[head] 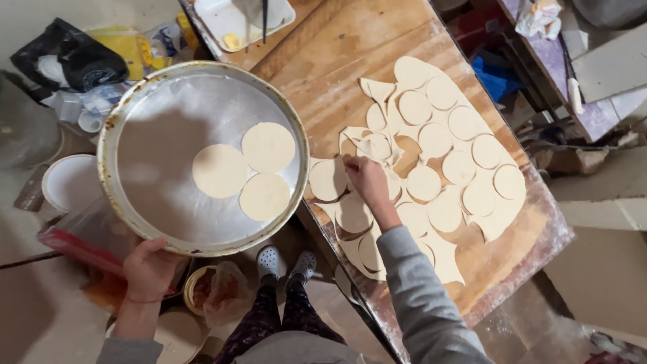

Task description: Oiling a pan and placing circles of dough onto it to prepare for baking or cooking.

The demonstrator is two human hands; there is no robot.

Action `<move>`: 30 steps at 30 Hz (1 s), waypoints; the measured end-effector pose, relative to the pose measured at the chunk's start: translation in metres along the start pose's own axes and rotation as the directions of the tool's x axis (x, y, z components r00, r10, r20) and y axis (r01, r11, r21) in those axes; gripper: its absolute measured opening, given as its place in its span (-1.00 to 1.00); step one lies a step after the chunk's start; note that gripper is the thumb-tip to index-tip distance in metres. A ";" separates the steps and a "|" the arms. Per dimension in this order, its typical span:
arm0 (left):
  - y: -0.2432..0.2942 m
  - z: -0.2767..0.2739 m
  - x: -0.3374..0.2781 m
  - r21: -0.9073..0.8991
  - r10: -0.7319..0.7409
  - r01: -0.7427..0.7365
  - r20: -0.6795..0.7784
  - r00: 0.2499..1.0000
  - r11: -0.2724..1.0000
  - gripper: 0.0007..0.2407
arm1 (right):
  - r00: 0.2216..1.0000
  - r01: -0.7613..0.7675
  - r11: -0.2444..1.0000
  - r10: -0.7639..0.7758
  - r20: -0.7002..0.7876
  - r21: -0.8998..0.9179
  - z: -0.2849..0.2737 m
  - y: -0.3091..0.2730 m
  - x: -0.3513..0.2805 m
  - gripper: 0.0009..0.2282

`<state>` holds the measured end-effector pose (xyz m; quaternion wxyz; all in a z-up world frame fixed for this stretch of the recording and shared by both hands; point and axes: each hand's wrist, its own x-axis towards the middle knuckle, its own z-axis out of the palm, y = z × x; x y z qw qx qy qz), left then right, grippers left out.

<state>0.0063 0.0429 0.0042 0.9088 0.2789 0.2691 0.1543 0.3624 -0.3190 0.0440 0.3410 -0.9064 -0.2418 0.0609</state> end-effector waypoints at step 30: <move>-0.012 0.021 0.002 0.057 0.093 -0.088 -0.075 0.993 0.994 -0.48 | 1.000 -0.010 1.000 0.010 -0.004 0.027 0.038 0.039 0.109 -0.78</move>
